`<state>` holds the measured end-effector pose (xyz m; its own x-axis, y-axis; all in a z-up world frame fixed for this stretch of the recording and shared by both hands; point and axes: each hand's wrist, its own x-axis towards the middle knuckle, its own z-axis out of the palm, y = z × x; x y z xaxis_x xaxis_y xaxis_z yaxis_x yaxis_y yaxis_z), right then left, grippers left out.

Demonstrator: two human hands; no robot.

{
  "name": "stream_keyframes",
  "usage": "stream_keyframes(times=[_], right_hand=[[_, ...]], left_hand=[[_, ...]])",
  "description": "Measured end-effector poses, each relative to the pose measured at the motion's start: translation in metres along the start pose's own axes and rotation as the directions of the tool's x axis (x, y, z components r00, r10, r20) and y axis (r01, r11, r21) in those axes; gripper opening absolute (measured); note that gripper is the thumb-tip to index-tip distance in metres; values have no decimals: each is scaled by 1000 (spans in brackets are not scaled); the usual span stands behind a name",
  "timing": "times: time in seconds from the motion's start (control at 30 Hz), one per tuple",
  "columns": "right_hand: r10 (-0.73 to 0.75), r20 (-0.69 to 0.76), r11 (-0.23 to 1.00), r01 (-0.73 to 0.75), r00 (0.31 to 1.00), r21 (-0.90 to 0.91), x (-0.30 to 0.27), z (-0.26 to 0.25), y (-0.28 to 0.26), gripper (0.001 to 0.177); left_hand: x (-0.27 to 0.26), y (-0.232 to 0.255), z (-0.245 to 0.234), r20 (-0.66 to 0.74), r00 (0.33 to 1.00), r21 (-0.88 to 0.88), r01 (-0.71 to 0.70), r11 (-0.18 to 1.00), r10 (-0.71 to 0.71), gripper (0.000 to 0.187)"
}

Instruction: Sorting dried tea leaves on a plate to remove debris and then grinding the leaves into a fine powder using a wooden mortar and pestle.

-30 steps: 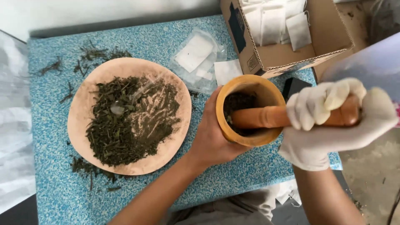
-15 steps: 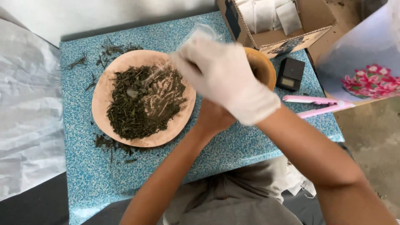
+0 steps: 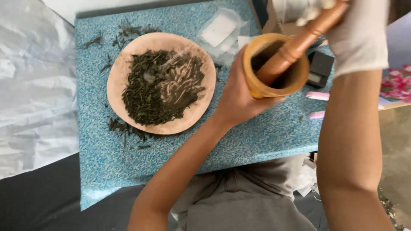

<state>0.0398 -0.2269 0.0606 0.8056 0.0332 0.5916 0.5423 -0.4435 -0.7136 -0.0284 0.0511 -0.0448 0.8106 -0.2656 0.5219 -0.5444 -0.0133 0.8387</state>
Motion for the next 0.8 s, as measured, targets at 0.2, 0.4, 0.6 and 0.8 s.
stream_keyframes(times=[0.2,0.4,0.6,0.8], right_hand=[[180,-102,824,-94,978,559,-95,7,-5,33],[337,-94,941,-338,937,9,-122,51,-151,10],[83,599,632,422,796,-649,-47,111,-203,40],[87,625,-186,629,776,-755,13,167,-162,32]], left_hand=[[-3,-4,1,2,998,99,-63,993,63,124],[1,6,-13,25,988,-20,154,988,-153,128],[-2,-21,-2,38,994,-38,103,994,-101,110],[5,-13,-6,53,993,-26,105,994,-104,105]])
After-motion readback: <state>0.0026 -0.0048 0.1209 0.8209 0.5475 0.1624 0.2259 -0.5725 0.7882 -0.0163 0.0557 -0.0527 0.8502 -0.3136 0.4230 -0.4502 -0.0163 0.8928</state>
